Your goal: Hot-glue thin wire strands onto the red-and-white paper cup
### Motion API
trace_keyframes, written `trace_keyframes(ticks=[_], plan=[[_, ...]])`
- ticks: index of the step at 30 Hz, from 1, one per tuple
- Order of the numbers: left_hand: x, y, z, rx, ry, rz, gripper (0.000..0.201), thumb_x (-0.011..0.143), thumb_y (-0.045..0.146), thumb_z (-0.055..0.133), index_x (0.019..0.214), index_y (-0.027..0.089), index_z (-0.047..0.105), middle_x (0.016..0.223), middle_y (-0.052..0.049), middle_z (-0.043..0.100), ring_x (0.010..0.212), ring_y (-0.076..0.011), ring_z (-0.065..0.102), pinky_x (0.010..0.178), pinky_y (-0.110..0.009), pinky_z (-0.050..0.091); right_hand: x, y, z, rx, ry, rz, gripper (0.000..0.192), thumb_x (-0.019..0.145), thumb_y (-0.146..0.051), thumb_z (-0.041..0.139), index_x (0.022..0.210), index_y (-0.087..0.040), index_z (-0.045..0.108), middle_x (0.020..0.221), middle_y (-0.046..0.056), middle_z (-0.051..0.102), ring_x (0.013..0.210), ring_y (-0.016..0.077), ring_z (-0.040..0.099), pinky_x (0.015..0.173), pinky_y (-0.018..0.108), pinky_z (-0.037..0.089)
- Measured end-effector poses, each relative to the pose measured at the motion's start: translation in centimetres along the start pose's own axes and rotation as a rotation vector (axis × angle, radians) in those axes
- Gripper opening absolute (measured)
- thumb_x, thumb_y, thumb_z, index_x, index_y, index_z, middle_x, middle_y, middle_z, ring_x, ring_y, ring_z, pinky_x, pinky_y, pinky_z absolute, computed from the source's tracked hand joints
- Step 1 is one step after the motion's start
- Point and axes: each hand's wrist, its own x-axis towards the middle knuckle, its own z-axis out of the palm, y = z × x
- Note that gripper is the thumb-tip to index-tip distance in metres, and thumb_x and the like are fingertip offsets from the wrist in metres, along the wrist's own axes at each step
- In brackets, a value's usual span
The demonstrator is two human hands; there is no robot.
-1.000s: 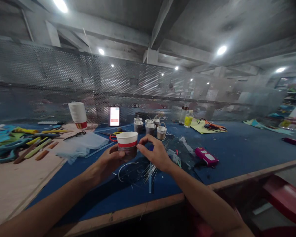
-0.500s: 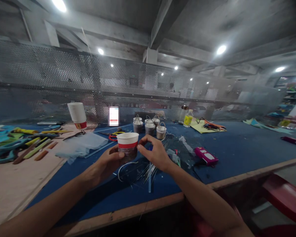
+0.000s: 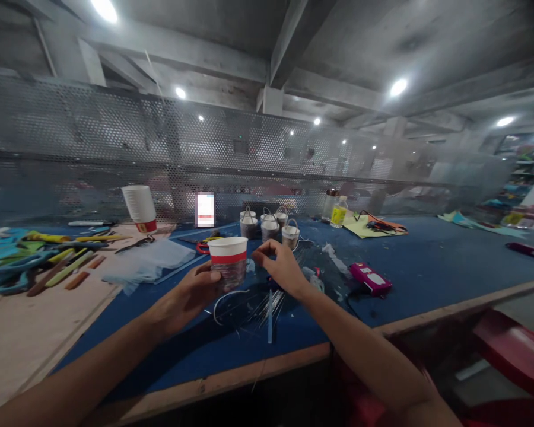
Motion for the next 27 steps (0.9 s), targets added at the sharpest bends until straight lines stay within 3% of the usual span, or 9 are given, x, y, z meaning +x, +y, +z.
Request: trace_keyframes(ticks=[6,11,15,20,23,27], plan=[[0.0,0.2,-0.1,-0.031,0.014,-0.048,0.037,0.087,0.027,0.073,0.124,0.021,0.075,0.121,-0.011,0.080,0.117,-0.0295,0.072,0.099,-0.039,0.055,0.2,0.2,0.0,0.129,-0.034,-0.019,0.034,0.100,-0.046,0.053,0.089,-0.019,0.069,0.078,0.001,0.069,0.079,0.0166,0.065,0.079,0.030,0.050],[0.2,-0.2,-0.4,-0.064,0.041,-0.051,0.030,0.091,0.027,0.070,0.118,0.019,0.078,0.124,-0.009,0.080,0.111,-0.0251,0.072,0.096,-0.035,0.056,-0.2,0.2,0.8,0.141,-0.125,-0.042,0.042,0.089,-0.055,0.073,0.111,-0.020,0.065,0.103,0.005,0.071,0.095,0.0183,0.067,0.091,0.034,0.053],[0.2,0.0,-0.2,-0.084,0.069,-0.086,0.029,0.091,0.026,0.069,0.117,0.018,0.078,0.123,-0.009,0.080,0.114,-0.0240,0.071,0.104,-0.036,0.054,-0.2,0.8,1.1,0.157,-0.177,-0.022,0.050,0.083,-0.054,0.081,0.115,-0.020,0.061,0.107,0.007,0.072,0.100,0.0207,0.068,0.094,0.038,0.055],[0.1,-0.1,-0.1,-0.053,0.050,-0.070,0.030,0.091,0.019,0.070,0.120,0.016,0.078,0.130,-0.011,0.077,0.109,-0.0210,0.073,0.097,-0.030,0.056,-0.2,1.2,1.3,0.128,-0.157,-0.019,0.054,0.081,-0.054,0.083,0.116,-0.019,0.060,0.105,0.007,0.073,0.099,0.0210,0.069,0.095,0.039,0.054],[0.4,-0.4,-0.3,-0.011,0.075,-0.020,0.032,0.086,0.015,0.077,0.118,0.016,0.079,0.123,-0.012,0.079,0.105,-0.0215,0.074,0.089,-0.028,0.058,0.0,1.3,1.2,0.079,-0.161,-0.041,0.050,0.086,-0.056,0.077,0.116,-0.019,0.060,0.107,0.007,0.073,0.101,0.0208,0.069,0.095,0.037,0.054],[0.8,0.0,-1.1,0.030,0.181,0.035,0.031,0.082,0.016,0.082,0.113,0.014,0.078,0.121,-0.014,0.080,0.102,-0.0212,0.075,0.090,-0.028,0.058,0.8,1.9,0.2,-0.016,-0.016,-0.085,0.040,0.096,-0.056,0.061,0.110,-0.019,0.062,0.106,0.007,0.071,0.098,0.0193,0.068,0.093,0.035,0.053]])
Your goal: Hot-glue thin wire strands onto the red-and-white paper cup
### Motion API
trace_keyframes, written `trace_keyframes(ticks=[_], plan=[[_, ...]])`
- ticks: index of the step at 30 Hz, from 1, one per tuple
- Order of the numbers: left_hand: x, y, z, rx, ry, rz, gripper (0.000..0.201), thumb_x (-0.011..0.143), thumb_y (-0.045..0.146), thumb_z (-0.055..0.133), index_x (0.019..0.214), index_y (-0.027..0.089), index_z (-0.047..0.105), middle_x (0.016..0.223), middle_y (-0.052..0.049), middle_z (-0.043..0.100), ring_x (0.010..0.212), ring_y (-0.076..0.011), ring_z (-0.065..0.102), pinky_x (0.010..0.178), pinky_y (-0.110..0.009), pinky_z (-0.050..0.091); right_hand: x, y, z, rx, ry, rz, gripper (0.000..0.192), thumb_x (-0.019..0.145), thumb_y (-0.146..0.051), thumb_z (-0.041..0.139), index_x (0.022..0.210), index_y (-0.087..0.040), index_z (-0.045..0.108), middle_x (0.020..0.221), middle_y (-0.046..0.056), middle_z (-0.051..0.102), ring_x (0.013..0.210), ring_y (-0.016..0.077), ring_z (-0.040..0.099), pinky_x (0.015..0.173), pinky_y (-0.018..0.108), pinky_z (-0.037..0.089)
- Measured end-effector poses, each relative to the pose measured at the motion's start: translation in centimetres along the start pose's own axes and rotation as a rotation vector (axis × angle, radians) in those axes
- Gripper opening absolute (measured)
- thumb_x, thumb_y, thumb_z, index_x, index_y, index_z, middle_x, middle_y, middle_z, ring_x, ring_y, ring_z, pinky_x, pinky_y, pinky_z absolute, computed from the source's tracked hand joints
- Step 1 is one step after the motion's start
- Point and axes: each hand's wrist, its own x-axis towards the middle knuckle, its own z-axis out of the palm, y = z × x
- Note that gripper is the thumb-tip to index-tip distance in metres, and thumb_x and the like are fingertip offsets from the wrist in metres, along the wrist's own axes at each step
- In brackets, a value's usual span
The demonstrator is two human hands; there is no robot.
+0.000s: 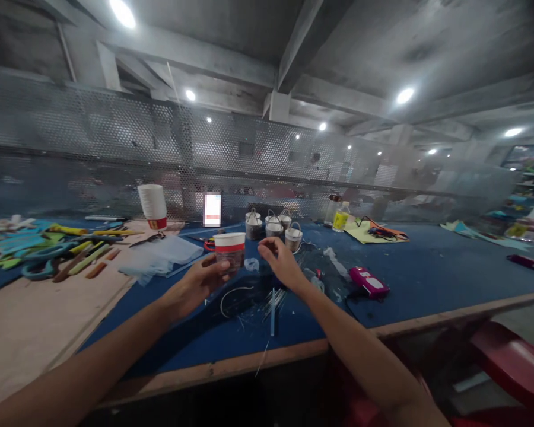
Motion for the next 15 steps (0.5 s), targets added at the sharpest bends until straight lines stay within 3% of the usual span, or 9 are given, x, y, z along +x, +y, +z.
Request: trace_keyframes(ticks=[4,10,15], plan=[[-0.2,1.2,-1.4,0.048,0.131,0.096,0.038,0.072,0.017,0.090,0.108,0.017,0.078,0.114,-0.011,0.082,0.105,-0.0241,0.075,0.093,-0.033,0.059,0.9,1.6,-1.3,-0.180,0.165,-0.059,0.028,0.097,-0.045,0.057,0.102,-0.019,0.063,0.098,0.007,0.072,0.092,0.0199,0.068,0.092,0.035,0.052],[-2.4,1.5,-4.5,0.445,0.299,0.123,0.049,0.062,0.035,0.096,0.105,0.019,0.078,0.109,-0.012,0.081,0.109,-0.0321,0.074,0.098,-0.041,0.055,1.2,3.4,-2.0,-0.372,0.208,-0.102,0.024,0.098,-0.036,0.054,0.105,-0.017,0.065,0.101,0.009,0.074,0.091,0.0212,0.068,0.093,0.037,0.050],[-3.9,1.0,-6.8,0.686,0.281,0.146,0.058,0.044,0.026,0.102,0.097,0.020,0.080,0.103,-0.014,0.081,0.109,-0.0437,0.072,0.102,-0.053,0.051,0.9,3.8,-2.0,-0.450,0.227,-0.107,0.025,0.098,-0.034,0.052,0.107,-0.016,0.067,0.101,0.010,0.074,0.089,0.0219,0.068,0.093,0.038,0.050]])
